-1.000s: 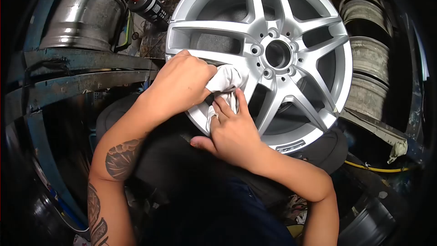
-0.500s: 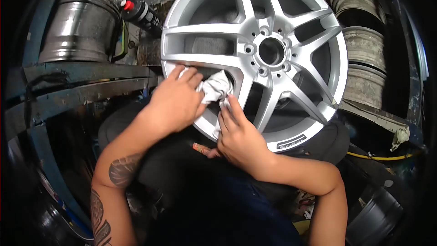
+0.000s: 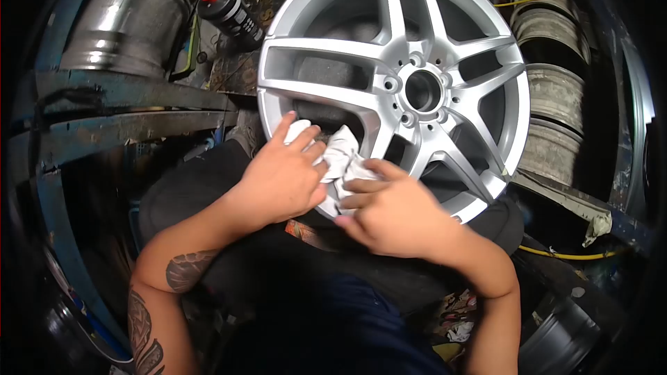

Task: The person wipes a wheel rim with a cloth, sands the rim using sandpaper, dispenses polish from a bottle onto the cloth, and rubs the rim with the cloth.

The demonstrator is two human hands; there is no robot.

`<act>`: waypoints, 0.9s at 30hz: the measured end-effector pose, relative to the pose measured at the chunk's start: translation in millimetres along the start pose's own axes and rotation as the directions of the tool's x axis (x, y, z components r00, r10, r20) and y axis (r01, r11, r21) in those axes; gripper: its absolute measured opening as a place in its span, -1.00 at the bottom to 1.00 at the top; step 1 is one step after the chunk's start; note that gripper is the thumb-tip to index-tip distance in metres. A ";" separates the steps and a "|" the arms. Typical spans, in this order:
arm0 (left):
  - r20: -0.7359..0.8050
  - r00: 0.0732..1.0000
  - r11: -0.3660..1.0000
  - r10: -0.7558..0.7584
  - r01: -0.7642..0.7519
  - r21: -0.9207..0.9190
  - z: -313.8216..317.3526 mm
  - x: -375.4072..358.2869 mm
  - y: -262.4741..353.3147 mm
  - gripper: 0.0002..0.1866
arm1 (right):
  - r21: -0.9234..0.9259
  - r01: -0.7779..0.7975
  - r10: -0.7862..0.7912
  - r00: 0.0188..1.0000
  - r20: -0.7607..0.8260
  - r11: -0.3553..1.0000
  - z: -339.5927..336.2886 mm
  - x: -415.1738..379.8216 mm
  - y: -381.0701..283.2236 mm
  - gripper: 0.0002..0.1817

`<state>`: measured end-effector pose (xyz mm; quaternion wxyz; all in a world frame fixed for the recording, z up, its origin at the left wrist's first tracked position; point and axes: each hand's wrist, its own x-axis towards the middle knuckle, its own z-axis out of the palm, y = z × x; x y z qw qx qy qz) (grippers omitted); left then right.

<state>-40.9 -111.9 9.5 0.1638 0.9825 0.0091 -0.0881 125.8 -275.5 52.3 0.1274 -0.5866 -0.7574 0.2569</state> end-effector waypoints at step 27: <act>0.274 0.961 0.907 0.036 -0.146 0.394 -10.5 0.4 88.1 -0.25 | 0.990 0.070 0.834 0.534 -0.138 0.120 -58.0 5.8 61.5 -0.49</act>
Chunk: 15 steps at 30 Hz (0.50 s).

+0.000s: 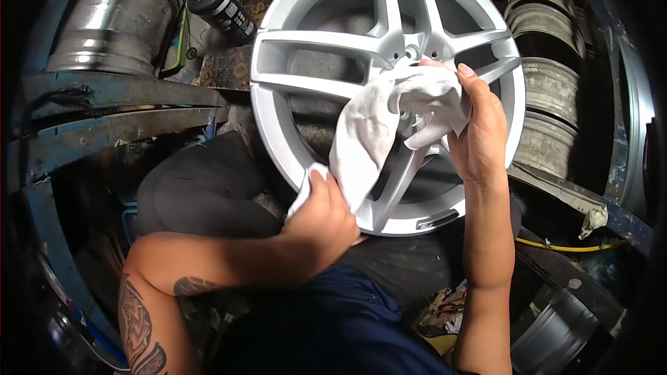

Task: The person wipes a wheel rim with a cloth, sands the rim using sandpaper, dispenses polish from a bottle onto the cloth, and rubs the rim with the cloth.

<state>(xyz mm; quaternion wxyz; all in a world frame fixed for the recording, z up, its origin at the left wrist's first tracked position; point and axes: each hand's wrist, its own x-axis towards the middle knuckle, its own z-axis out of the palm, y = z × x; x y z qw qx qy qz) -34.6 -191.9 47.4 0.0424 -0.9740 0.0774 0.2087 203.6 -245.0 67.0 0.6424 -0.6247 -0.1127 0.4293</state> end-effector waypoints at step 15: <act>-0.271 0.942 0.826 -0.197 0.011 -0.563 40.0 24.0 -115.9 -0.75 | 0.470 -0.079 0.079 0.997 0.019 0.879 -26.7 16.4 11.5 -0.45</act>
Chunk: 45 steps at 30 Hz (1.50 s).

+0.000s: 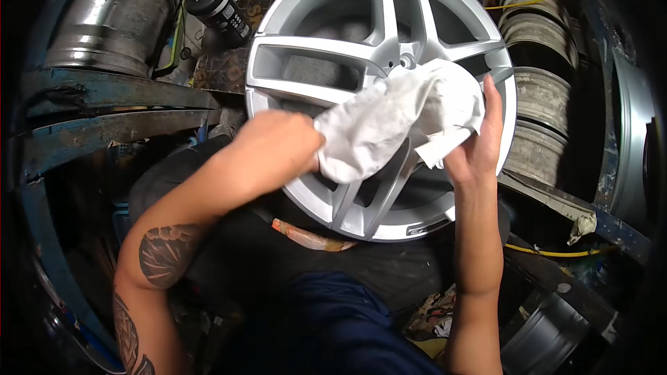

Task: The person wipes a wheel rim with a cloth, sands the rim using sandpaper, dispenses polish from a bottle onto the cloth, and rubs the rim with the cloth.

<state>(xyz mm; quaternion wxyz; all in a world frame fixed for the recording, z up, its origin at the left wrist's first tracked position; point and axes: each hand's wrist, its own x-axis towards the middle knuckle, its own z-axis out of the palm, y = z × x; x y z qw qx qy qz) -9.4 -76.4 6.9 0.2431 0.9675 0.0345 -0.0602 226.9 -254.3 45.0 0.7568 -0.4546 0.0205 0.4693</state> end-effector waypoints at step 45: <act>-0.288 0.923 0.599 -0.257 -0.082 -0.796 -31.9 -3.8 20.6 -0.41 | -0.615 0.130 -0.171 0.985 -0.008 0.778 -19.6 -64.8 62.2 -0.64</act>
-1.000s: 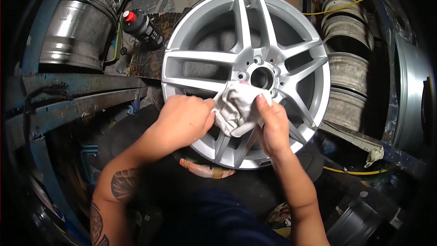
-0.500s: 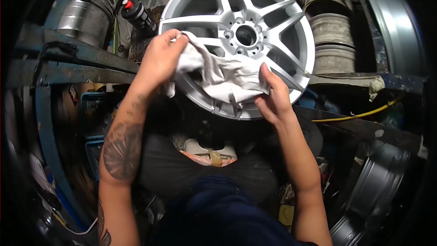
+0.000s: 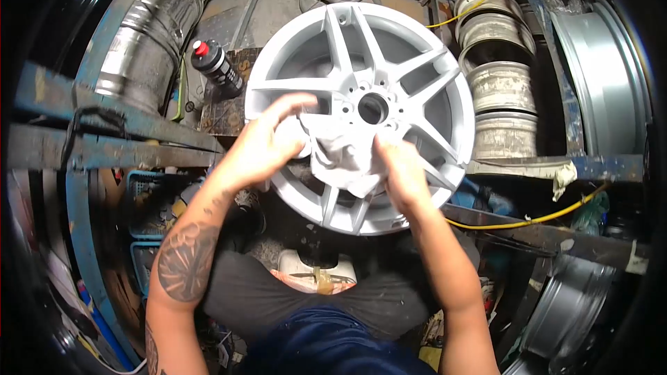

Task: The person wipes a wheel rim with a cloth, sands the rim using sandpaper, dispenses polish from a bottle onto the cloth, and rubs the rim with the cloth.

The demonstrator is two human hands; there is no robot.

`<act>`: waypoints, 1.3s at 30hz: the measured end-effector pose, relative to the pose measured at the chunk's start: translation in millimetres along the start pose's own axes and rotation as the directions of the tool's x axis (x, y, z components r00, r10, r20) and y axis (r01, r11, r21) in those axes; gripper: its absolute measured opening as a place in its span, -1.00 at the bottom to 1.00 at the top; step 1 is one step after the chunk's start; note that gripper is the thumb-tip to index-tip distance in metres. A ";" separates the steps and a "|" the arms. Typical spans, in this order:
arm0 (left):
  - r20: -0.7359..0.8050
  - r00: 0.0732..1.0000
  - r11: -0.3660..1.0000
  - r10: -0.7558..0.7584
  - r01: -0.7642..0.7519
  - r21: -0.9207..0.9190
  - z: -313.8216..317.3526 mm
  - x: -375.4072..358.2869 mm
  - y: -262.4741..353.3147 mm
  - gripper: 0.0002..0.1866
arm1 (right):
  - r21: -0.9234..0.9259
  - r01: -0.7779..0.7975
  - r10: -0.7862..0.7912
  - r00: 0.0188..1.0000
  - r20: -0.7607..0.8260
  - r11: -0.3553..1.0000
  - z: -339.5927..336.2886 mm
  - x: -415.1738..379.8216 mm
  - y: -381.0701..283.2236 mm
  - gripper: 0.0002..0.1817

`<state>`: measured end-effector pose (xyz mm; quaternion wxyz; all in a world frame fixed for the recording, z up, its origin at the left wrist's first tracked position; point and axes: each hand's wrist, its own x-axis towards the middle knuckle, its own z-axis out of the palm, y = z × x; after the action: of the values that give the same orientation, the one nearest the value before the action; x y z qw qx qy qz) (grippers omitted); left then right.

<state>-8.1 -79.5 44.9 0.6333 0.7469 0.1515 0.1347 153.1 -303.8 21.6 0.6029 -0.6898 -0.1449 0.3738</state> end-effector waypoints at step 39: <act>-0.032 0.983 0.867 0.182 -0.145 0.477 -8.9 8.8 -26.9 -0.57 | -0.677 0.715 -0.095 0.672 0.734 -0.177 63.7 -71.4 24.1 -0.67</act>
<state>-5.0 -63.9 19.9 0.4122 0.8831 0.1397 0.1751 54.6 -309.7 23.7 -0.0195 -0.6971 -0.7126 0.0766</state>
